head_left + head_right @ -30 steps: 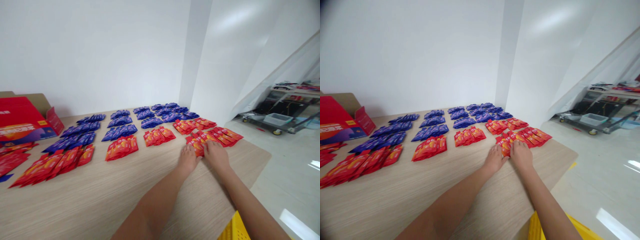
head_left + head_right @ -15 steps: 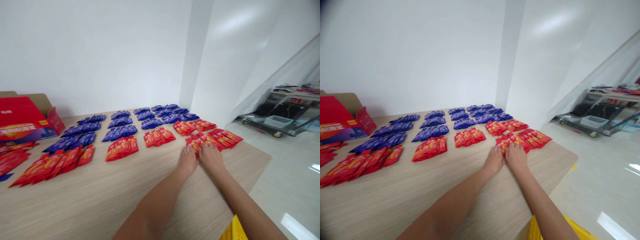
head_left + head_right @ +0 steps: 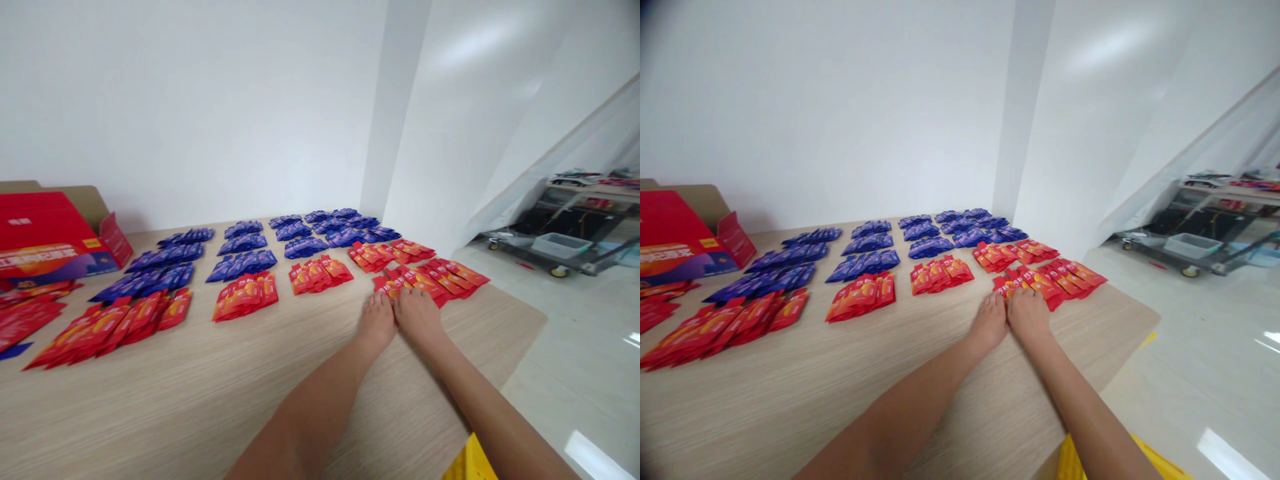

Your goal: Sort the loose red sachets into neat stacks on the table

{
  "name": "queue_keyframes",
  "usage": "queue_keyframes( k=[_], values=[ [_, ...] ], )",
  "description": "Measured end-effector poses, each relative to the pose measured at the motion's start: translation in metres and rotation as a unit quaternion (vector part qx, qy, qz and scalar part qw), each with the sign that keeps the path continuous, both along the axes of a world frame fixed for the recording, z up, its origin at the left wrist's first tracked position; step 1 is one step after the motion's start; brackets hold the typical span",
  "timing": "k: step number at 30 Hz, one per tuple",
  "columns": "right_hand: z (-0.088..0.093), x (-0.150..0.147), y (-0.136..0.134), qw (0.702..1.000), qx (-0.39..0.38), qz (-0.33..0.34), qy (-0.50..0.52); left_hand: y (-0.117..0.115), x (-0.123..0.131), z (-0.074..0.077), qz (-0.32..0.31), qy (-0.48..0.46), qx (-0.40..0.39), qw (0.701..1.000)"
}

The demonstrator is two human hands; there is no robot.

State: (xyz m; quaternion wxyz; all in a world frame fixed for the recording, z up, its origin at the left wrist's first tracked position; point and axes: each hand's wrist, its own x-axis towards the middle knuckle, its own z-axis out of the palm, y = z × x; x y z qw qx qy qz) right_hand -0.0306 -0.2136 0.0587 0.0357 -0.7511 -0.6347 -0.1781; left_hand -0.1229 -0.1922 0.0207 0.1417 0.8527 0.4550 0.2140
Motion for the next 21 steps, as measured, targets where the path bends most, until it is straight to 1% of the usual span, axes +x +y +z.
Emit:
queue_keyframes(
  k=[4, 7, 10, 13, 15, 17, 19, 21],
  values=[
    [0.000, -0.002, 0.002, 1.000, 0.004, -0.001, 0.011, 0.001, 0.000, -0.003, 0.002, -0.010, 0.010, 1.000],
    [-0.003, 0.002, 0.005, 1.000, 0.001, 0.005, 0.024, 0.002, 0.001, -0.004, 0.005, -0.018, 0.011, 1.000],
    [-0.010, 0.010, 0.010, 0.997, 0.020, 0.005, 0.080, 0.002, 0.002, -0.003, 0.010, -0.022, -0.001, 1.000],
    [-0.019, 0.017, 0.016, 0.980, 0.061, 0.008, 0.187, 0.000, 0.001, 0.000, 0.011, -0.028, -0.010, 1.000],
    [-0.025, 0.020, 0.019, 0.967, 0.084, 0.033, 0.239, -0.001, 0.000, 0.001, 0.013, -0.029, -0.012, 0.999],
    [-0.028, 0.023, 0.022, 0.955, 0.106, 0.061, 0.269, -0.001, 0.000, 0.002, 0.012, -0.023, -0.011, 1.000],
    [-0.028, 0.029, 0.023, 0.943, 0.131, 0.066, 0.300, 0.000, 0.001, 0.000, 0.012, -0.015, -0.007, 1.000],
    [-0.024, 0.039, 0.024, 0.928, 0.162, 0.048, 0.332, 0.001, 0.002, -0.001, 0.012, -0.007, -0.005, 1.000]
  ],
)
